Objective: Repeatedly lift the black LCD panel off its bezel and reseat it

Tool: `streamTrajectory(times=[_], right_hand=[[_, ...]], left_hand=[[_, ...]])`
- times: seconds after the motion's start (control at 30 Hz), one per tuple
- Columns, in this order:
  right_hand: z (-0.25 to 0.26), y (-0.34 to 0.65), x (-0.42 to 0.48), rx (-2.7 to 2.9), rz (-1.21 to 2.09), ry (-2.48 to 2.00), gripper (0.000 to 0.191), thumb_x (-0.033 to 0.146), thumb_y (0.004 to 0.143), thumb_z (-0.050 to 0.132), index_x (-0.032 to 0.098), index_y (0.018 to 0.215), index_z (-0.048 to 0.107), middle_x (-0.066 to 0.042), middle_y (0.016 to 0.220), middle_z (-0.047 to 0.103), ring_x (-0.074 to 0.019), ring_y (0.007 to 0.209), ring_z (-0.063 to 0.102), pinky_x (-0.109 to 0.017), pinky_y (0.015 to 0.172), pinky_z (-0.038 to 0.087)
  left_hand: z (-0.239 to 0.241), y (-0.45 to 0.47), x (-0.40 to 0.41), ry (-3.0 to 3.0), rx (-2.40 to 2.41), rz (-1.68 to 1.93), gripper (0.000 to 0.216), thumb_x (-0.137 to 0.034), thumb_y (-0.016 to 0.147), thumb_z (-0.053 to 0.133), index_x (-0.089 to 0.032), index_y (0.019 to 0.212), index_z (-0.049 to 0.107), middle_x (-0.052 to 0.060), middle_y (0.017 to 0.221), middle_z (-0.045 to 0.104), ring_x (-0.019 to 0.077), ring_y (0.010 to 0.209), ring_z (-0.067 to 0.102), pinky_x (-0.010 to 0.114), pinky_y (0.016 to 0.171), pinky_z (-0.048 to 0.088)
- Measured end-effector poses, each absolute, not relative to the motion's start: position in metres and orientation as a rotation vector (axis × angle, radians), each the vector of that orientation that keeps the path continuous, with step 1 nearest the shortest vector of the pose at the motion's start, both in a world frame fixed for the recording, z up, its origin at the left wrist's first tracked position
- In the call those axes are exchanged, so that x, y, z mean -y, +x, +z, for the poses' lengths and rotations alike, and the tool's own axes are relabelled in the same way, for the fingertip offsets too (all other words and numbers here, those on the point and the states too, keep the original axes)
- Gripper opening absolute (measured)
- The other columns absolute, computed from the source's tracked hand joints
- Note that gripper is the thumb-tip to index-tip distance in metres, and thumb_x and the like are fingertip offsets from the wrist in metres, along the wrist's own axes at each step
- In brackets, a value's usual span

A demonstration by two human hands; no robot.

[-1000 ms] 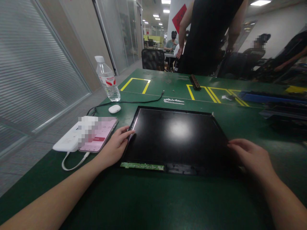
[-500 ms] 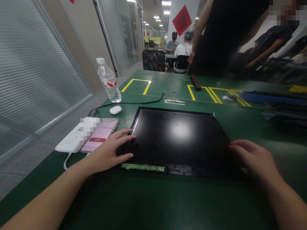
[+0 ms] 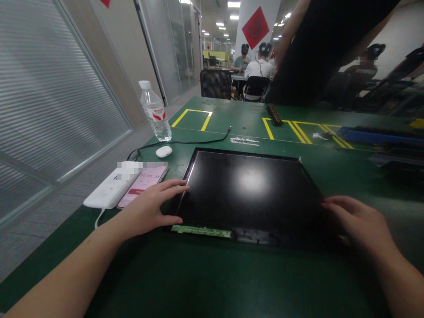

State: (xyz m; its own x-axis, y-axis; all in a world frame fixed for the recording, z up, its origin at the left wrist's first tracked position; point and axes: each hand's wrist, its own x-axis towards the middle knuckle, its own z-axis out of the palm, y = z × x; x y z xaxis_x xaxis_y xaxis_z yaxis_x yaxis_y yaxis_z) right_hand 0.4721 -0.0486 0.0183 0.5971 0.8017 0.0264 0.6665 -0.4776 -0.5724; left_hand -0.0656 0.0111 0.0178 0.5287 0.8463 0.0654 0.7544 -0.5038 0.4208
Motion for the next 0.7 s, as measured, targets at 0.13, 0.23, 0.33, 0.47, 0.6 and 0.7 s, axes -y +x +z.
streamTrajectory(times=[0.13, 0.23, 0.33, 0.47, 0.6, 0.7], right_hand=[[0.0166, 0.4724, 0.0487, 1.126, 0.366, -2.309, 0.04, 0.059, 0.062, 0.067, 0.028, 0.083, 0.081, -0.009, 0.082, 0.082, -0.0351, 0.075, 0.072, -0.047, 0.073, 0.052], [0.0173, 0.4713, 0.0482, 1.099, 0.405, -2.332, 0.043, 0.06, 0.064, 0.068, 0.028, 0.089, 0.082, -0.01, 0.089, 0.083, -0.0362, 0.079, 0.073, -0.047, 0.074, 0.053], [0.0187, 0.4709, 0.0473, 1.102, 0.399, -2.364, 0.042, 0.058, 0.064, 0.068, 0.027, 0.088, 0.082, -0.01, 0.089, 0.082, -0.0367, 0.082, 0.073, -0.048, 0.076, 0.053], [0.0175, 0.4728, 0.0475, 1.154, 0.352, -2.298, 0.039, 0.059, 0.062, 0.068, 0.028, 0.083, 0.081, -0.008, 0.081, 0.081, -0.0361, 0.078, 0.074, -0.048, 0.077, 0.053], [0.0155, 0.474, 0.0489, 1.147, 0.368, -2.274, 0.041, 0.059, 0.061, 0.07, 0.028, 0.085, 0.082, -0.008, 0.083, 0.083, -0.0363, 0.077, 0.074, -0.048, 0.075, 0.052], [0.0152, 0.4742, 0.0497, 1.138, 0.378, -2.273, 0.041, 0.057, 0.062, 0.071, 0.027, 0.087, 0.082, -0.01, 0.083, 0.083, -0.036, 0.077, 0.074, -0.047, 0.074, 0.052]], left_hand=[[0.0166, -0.066, -0.0097, 2.453, -1.265, 0.436, 0.074, -0.07, 0.092, 0.074, -0.038, 0.157, 0.064, 0.009, 0.167, 0.062, 0.0416, 0.144, 0.065, 0.058, 0.115, 0.058], [0.0134, -0.0676, -0.0092, 2.47, -1.235, 0.444, 0.072, -0.069, 0.093, 0.074, -0.04, 0.158, 0.062, 0.008, 0.169, 0.061, 0.0416, 0.145, 0.064, 0.058, 0.115, 0.058], [0.0119, -0.068, -0.0091, 2.484, -1.226, 0.441, 0.071, -0.066, 0.094, 0.074, -0.04, 0.159, 0.062, 0.008, 0.169, 0.06, 0.041, 0.145, 0.065, 0.055, 0.112, 0.061], [0.0118, -0.067, -0.0098, 2.504, -1.21, 0.449, 0.065, -0.057, 0.095, 0.076, -0.039, 0.156, 0.064, 0.008, 0.168, 0.061, 0.0395, 0.142, 0.068, 0.054, 0.111, 0.062], [0.014, -0.0654, -0.0085, 2.475, -1.203, 0.428, 0.06, -0.055, 0.096, 0.074, -0.039, 0.153, 0.067, 0.008, 0.168, 0.061, 0.0382, 0.138, 0.07, 0.054, 0.109, 0.063], [0.0171, -0.0638, -0.0063, 2.471, -1.192, 0.436, 0.056, -0.054, 0.098, 0.072, -0.04, 0.153, 0.067, 0.006, 0.168, 0.061, 0.0358, 0.136, 0.072, 0.053, 0.111, 0.062]])
